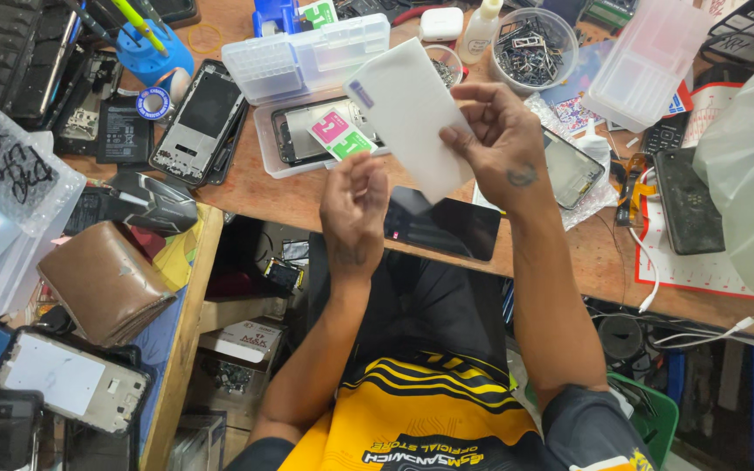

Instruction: The person unpacks a tempered glass screen protector, cleans the phone screen, aligns and applies the protector, then smooths it to remove bubbles. The person also handles a phone display assembly and compares it to the phone.

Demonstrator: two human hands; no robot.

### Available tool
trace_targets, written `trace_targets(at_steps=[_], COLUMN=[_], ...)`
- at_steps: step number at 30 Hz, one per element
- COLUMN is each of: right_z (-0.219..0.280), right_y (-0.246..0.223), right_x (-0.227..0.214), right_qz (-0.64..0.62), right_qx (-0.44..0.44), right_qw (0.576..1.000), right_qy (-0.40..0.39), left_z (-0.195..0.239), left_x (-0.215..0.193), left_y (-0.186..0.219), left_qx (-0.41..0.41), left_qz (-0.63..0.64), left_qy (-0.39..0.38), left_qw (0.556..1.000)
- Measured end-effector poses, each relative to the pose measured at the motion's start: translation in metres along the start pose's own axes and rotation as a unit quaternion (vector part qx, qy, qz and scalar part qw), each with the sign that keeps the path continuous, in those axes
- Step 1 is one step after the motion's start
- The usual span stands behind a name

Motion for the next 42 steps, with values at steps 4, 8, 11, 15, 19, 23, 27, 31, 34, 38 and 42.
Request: trace_targets(at_steps=[4, 8, 11, 15, 19, 23, 27, 31, 34, 38, 42], right_z=[0.021, 0.052, 0.082, 0.099, 0.101, 0.099, 0.095, 0.091, 0.084, 0.06, 0.04], right_y=[0.008, 0.005, -0.009, -0.018, -0.02, -0.015, -0.017, -0.023, -0.029, -0.022, -0.002], right_x=[0.018, 0.026, 0.027, 0.036, 0.037, 0.041, 0.043, 0.046, 0.04, 0.019, 0.006], right_qz=[-0.079, -0.072, 0.075, 0.243, 0.279, 0.322, 0.339, 0.3, 0.133, -0.071, -0.116], right_qx=[0.005, -0.004, -0.036, -0.118, -0.189, -0.216, -0.221, -0.197, -0.18, -0.109, 0.01], right_qw=[0.997, 0.997, 0.996, 0.962, 0.941, 0.92, 0.913, 0.933, 0.973, 0.989, 0.992], right_qy=[-0.002, 0.0, -0.036, 0.026, 0.039, 0.053, 0.058, 0.031, -0.05, -0.074, -0.041], left_z=[-0.019, -0.026, -0.028, -0.023, -0.013, -0.001, 0.008, 0.013, 0.013, 0.021, 0.029], left_x=[0.014, 0.008, 0.0, -0.003, -0.002, -0.002, 0.0, 0.0, -0.006, -0.006, -0.001], left_y=[0.01, 0.021, 0.021, 0.015, 0.015, 0.019, 0.029, 0.037, 0.043, 0.05, 0.046], left_qx=[-0.017, 0.001, 0.011, 0.008, -0.013, -0.038, -0.024, -0.006, -0.025, -0.057, -0.127], left_qz=[0.05, 0.0, 0.0, 0.016, -0.026, -0.088, -0.117, -0.121, -0.132, -0.167, -0.157], left_qy=[-0.025, 0.038, 0.059, 0.058, 0.064, 0.076, 0.056, 0.025, -0.031, -0.122, -0.185], left_qw=[0.998, 0.999, 0.998, 0.998, 0.998, 0.992, 0.991, 0.992, 0.991, 0.977, 0.962])
Point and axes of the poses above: each hand's wrist, its own z-axis away from the middle knuckle, its own x-axis out of the palm, y = z × x, the point moved 5 cm from there along -z, towards the middle knuckle, and after that the axes turned 3 degrees about -y, right-handed, at the moved point
